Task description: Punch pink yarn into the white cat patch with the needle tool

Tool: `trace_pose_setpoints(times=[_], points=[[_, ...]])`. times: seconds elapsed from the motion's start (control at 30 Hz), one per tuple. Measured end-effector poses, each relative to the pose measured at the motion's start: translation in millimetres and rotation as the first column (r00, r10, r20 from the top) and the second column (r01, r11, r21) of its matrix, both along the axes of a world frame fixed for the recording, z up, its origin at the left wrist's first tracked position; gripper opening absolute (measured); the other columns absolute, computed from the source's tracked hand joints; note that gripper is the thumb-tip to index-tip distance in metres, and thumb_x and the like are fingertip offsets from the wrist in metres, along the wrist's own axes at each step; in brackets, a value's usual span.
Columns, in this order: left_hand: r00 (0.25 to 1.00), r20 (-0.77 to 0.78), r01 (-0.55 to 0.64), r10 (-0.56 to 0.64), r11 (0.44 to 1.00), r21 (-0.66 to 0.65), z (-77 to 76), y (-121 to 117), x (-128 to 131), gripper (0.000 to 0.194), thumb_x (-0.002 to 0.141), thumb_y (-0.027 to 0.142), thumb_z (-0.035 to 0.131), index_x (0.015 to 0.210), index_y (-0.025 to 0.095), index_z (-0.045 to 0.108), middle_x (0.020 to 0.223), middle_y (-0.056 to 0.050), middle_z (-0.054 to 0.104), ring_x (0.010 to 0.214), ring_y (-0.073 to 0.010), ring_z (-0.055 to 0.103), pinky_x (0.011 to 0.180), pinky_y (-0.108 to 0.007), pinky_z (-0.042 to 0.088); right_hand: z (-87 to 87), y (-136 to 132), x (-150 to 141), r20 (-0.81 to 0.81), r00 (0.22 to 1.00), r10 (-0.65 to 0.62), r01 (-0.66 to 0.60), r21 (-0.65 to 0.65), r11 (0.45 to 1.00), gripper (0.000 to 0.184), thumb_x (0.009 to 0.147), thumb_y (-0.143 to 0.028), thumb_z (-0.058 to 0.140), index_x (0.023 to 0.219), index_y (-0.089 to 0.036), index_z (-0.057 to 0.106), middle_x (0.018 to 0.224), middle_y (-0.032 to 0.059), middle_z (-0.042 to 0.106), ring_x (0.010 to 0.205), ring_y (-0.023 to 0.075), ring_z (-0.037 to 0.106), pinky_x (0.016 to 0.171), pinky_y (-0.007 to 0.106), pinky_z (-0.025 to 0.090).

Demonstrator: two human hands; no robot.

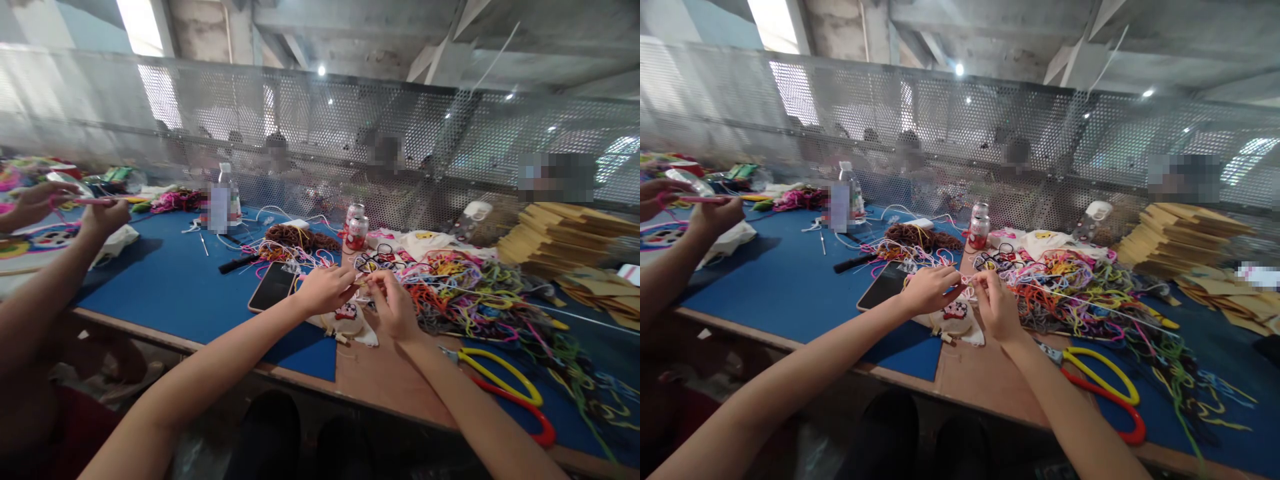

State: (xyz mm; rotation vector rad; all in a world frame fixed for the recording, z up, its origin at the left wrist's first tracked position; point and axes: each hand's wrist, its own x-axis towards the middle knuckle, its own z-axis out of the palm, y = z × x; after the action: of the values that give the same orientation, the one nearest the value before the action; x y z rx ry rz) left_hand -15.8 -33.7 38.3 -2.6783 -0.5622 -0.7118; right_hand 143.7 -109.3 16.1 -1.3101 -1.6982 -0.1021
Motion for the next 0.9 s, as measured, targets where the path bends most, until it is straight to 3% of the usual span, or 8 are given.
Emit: trace_pose_setpoints(times=[0.43,0.7,0.9], points=[[1.000,0.001,0.007,-0.007,1.000,-0.006,2.7,-2.3,-0.1,0.027,0.092,0.032,0.033,0.088,0.016,0.055,0.077,-0.004,0.061,0.073,-0.0141,0.060,0.056,-0.023,0.041,0.2,1.1,0.1,0.063,0.998,0.019,-0.014,-0.078,0.997,0.017,0.091,-0.033,0.039,0.089,-0.021,0.051,0.081,0.0045,0.057,0.071,0.0175,0.056,0.064,0.028,0.043],[1.000,-0.002,0.008,-0.008,1.000,-0.002,0.5,0.0,-0.5,0.025,0.091,0.031,0.034,0.091,0.016,0.055,0.078,-0.004,0.060,0.073,-0.0145,0.060,0.056,-0.023,0.042,4.2,-2.3,2.2,-0.016,1.000,0.016,-0.015,0.051,0.999,0.012,0.091,-0.028,0.038,0.091,-0.022,0.048,0.086,0.0048,0.058,0.070,0.0162,0.058,0.063,0.028,0.045],[1.000,0.008,0.009,-0.009,1.000,-0.001,0.3,-0.1,-0.1,0.026,0.091,0.031,0.034,0.091,0.016,0.055,0.077,-0.004,0.060,0.072,-0.0143,0.060,0.055,-0.023,0.042,3.1,-2.2,1.2,-0.005,1.000,0.006,-0.006,0.042,0.999,0.011,0.091,-0.028,0.039,0.090,-0.022,0.048,0.085,0.0045,0.059,0.068,0.0161,0.058,0.062,0.028,0.045]])
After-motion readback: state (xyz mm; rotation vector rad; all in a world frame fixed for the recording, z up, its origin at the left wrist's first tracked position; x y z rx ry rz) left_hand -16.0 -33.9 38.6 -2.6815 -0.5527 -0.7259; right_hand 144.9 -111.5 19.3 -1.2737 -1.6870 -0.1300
